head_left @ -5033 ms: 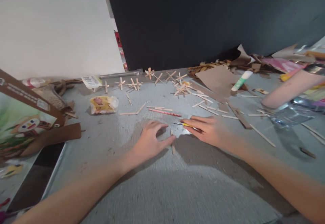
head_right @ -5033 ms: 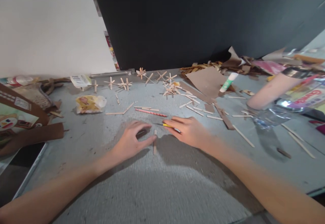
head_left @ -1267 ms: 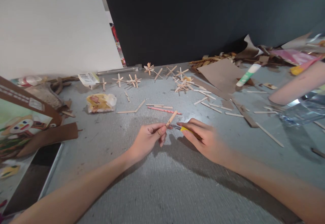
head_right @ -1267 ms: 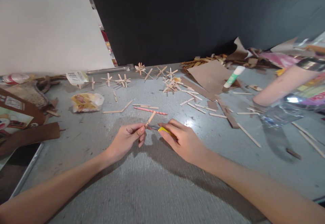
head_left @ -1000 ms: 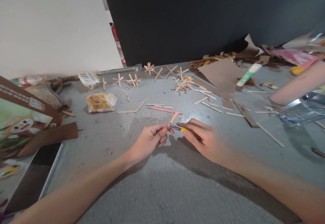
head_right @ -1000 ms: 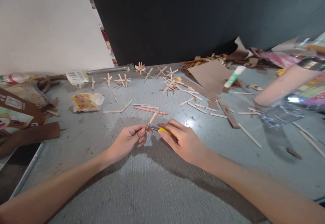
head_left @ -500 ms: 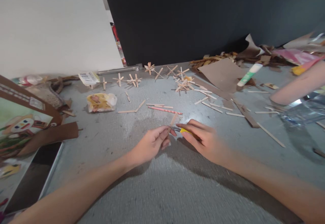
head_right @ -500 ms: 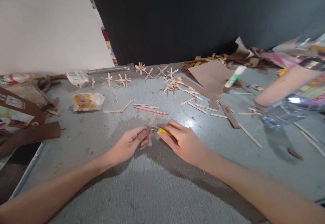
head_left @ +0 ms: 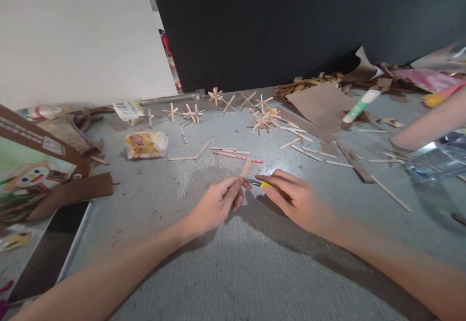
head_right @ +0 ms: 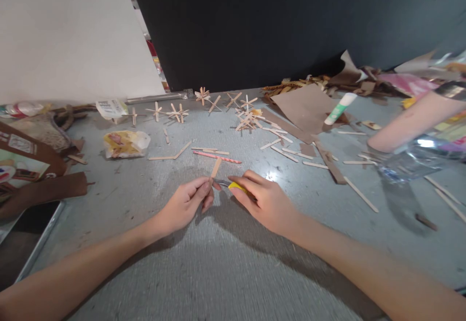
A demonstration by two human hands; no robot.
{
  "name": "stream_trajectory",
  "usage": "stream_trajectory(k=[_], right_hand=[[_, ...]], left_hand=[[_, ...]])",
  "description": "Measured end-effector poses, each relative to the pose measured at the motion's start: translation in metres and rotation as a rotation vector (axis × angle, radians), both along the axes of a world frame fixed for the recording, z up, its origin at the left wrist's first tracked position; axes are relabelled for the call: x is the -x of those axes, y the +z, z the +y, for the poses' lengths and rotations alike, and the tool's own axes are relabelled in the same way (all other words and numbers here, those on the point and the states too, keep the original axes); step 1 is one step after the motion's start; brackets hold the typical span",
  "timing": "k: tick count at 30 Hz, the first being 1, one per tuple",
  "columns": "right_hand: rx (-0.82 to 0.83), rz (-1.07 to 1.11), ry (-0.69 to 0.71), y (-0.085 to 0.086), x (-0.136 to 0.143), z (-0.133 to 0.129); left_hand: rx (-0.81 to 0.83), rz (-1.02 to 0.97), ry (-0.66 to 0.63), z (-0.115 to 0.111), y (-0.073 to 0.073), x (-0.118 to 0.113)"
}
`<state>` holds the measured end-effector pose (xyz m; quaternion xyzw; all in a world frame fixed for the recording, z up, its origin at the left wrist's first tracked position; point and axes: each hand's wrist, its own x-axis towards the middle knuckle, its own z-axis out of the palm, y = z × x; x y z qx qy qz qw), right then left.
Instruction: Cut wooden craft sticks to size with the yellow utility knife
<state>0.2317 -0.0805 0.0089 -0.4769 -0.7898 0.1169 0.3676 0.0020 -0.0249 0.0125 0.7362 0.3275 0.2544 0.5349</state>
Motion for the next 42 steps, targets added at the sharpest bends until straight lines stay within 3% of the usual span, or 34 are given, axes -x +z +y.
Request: stream_trajectory(k=[13,19,23,31,36,42], right_hand=[[0.055,0.089,-0.014,0.002,-0.001,0.000],[0.313,0.313,-0.219,0.011,0.003,0.001],[0.409,0.379,-0.245,0.015,0.009,0.009],[0.471,0.203,-0.171,0.011,0.009,0.018],[0.395,0.097,-0.223,0.008,0.010,0.021],[0.438,-0.128,-0.206,0.007,0.012,0.023]], left_hand=[[0.095,-0.071,0.093,-0.002,-0.007,-0.003],[0.095,-0.032,-0.015,-0.009,-0.002,-0.001],[0.033,0.078,-0.105,-0.012,-0.001,-0.001],[-0.341,0.338,-0.199,-0.013,0.003,-0.002],[-0.355,0.348,-0.186,-0.012,0.002,-0.003],[-0.396,0.398,-0.162,-0.013,0.000,-0.004]])
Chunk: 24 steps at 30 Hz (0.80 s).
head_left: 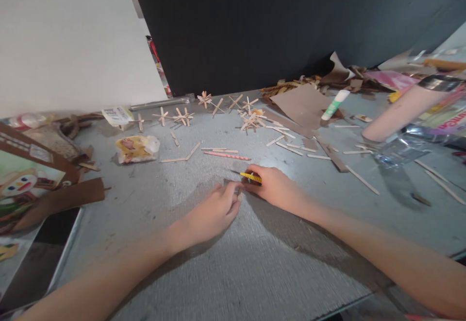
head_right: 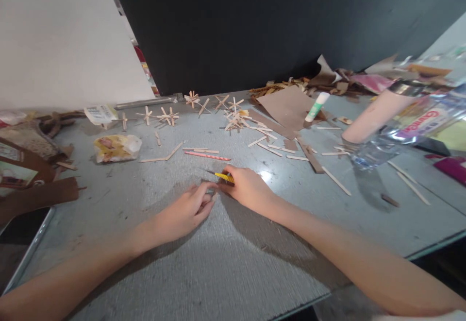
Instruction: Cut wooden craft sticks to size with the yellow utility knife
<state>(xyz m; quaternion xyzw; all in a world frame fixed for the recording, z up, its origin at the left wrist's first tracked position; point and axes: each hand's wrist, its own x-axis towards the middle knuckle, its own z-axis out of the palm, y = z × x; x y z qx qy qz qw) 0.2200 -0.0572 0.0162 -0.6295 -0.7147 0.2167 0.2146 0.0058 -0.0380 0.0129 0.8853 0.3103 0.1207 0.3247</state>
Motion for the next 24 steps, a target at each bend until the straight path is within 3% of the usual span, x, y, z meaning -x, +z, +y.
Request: stream_trajectory(k=[6,10,13,17,24], right_hand=[[-0.020,0.023,-0.004,-0.001,-0.003,-0.003],[-0.161,-0.025,0.021,0.009,-0.022,-0.010],[-0.234,-0.142,0.160,0.029,-0.038,-0.018],[-0.230,-0.184,0.337,0.044,-0.046,-0.024],[-0.119,-0.083,0.355,0.028,-0.039,-0.025]], left_hand=[[-0.081,-0.123,0.117,0.016,0.002,0.006],[-0.200,-0.149,0.011,0.027,0.005,0.008],[-0.180,-0.037,-0.068,0.028,0.003,0.009],[-0.158,0.010,-0.066,0.027,-0.002,0.010],[-0.176,-0.028,-0.067,0.027,-0.003,0.009]])
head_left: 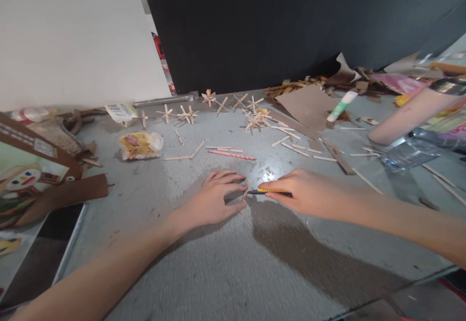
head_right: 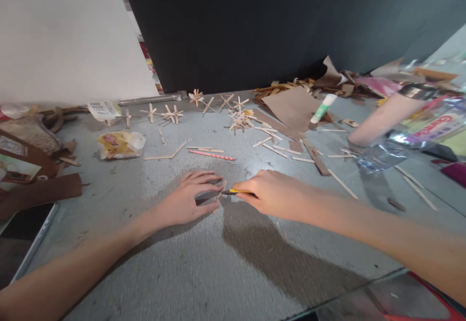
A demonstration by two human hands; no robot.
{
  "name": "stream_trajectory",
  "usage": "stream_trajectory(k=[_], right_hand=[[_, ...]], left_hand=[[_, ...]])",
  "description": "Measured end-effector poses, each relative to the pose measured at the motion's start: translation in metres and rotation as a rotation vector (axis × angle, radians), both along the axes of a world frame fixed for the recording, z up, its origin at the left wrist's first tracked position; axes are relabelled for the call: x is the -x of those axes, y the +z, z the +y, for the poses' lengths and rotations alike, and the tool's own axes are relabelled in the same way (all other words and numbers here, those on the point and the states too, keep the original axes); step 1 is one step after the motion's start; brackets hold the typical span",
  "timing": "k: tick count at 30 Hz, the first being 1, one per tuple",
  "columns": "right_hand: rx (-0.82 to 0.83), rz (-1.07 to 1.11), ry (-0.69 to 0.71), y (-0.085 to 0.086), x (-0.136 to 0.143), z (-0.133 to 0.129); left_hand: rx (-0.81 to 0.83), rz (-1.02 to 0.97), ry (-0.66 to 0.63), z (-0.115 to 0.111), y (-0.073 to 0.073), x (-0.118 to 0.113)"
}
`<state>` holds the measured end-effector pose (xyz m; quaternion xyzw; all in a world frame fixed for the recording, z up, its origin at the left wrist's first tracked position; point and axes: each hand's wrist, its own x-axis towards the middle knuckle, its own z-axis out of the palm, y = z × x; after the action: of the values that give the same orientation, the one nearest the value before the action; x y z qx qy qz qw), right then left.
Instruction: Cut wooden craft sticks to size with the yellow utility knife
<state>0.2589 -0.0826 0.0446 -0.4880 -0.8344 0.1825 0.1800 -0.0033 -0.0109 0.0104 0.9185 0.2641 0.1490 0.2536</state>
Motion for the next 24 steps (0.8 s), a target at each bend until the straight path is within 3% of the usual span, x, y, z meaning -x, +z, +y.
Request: stream_trajectory(k=[24], right_hand=[[-0.038,-0.049,-0.009,-0.0110,0.0006,-0.0086]], left_hand=[[-0.026,0.025,-0.018,-0.0017,0.0017,0.0010]])
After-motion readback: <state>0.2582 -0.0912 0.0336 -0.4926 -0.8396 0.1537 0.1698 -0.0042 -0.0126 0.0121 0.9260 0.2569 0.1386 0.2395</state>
